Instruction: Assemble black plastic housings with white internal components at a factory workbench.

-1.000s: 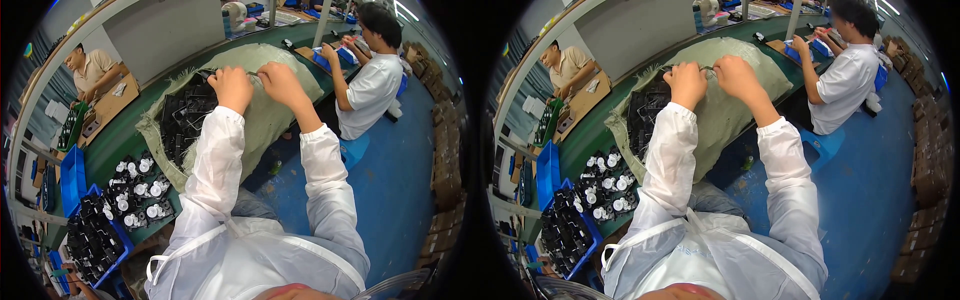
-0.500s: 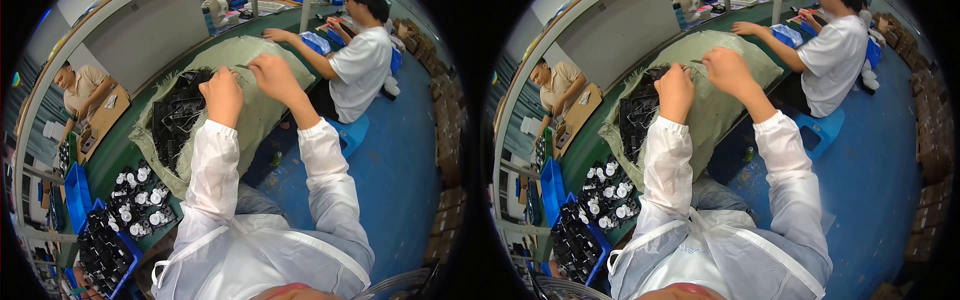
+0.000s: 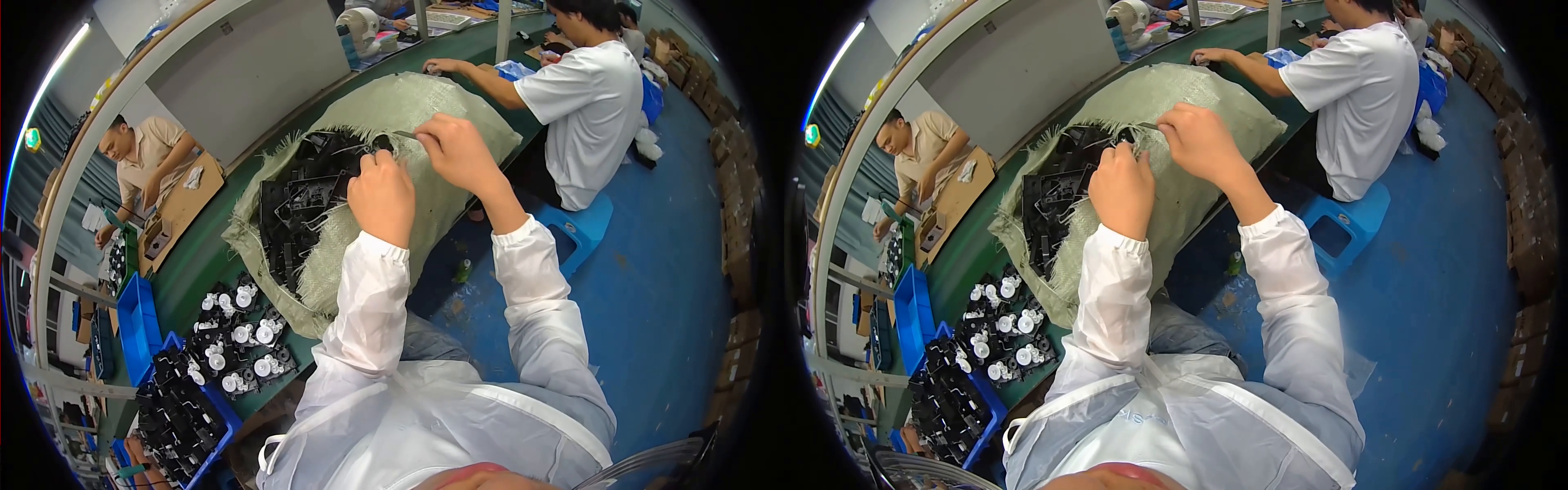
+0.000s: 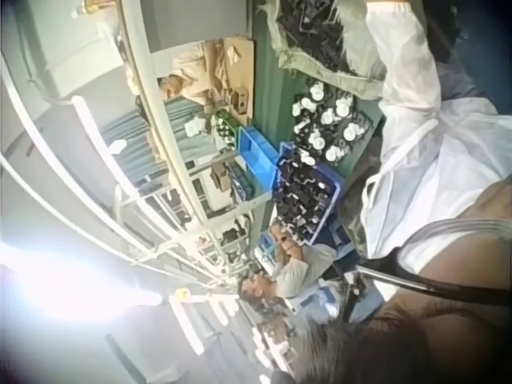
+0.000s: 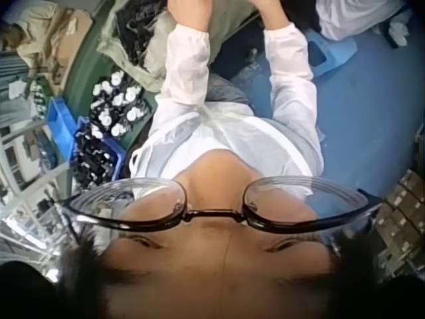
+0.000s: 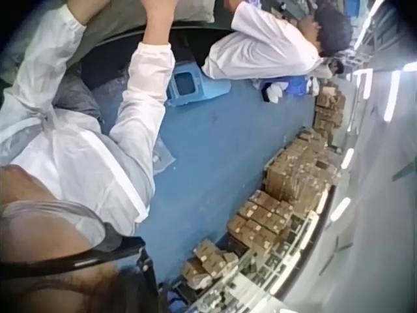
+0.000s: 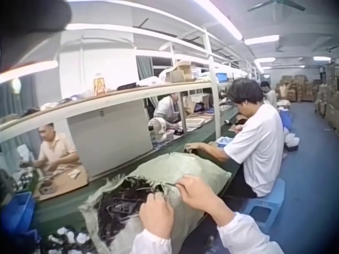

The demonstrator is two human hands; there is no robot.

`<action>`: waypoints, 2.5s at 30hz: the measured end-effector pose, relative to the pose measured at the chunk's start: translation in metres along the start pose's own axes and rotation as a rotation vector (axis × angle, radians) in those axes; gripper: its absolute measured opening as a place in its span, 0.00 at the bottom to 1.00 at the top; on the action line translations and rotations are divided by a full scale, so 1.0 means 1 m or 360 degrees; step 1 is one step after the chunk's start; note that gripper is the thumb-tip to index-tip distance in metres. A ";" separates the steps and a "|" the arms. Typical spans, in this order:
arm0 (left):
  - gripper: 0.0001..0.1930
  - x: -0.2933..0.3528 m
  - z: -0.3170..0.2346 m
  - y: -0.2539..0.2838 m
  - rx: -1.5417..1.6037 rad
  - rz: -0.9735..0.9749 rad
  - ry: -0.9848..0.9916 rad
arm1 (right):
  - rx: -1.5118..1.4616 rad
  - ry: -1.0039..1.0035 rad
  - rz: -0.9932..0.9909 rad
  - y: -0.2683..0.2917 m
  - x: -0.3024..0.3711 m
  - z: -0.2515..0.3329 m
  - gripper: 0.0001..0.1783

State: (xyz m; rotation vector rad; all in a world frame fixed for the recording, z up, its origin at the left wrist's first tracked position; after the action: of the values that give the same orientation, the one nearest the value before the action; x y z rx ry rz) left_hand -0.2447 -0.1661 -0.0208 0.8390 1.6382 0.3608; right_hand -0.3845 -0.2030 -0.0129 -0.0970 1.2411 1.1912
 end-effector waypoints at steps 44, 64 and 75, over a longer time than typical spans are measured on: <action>0.21 0.181 -0.080 -0.008 -0.0175 0.0591 -0.0819 | 0.0315 -0.0322 0.0020 0.079 0.086 0.054 0.08; 0.14 0.042 0.638 0.039 -0.0492 0.1533 0.1541 | 0.0718 -0.0678 -0.0108 0.119 0.180 0.018 0.12; 0.13 -0.007 0.587 0.092 -0.0469 0.1169 0.1386 | 0.0786 -0.0630 -0.0137 0.113 0.173 0.016 0.12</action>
State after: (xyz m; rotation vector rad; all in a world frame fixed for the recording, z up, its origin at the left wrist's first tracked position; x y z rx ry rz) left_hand 0.3399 -0.2294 -0.1039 1.1131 1.9077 1.6222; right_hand -0.4817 -0.0325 -0.0791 0.4281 1.1287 0.7546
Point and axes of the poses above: each hand's wrist, its own x-axis away from the middle knuckle, its own y-axis out of the back of the hand, z = x × y, the point moved 7 cm from there along -x, towards the middle knuckle
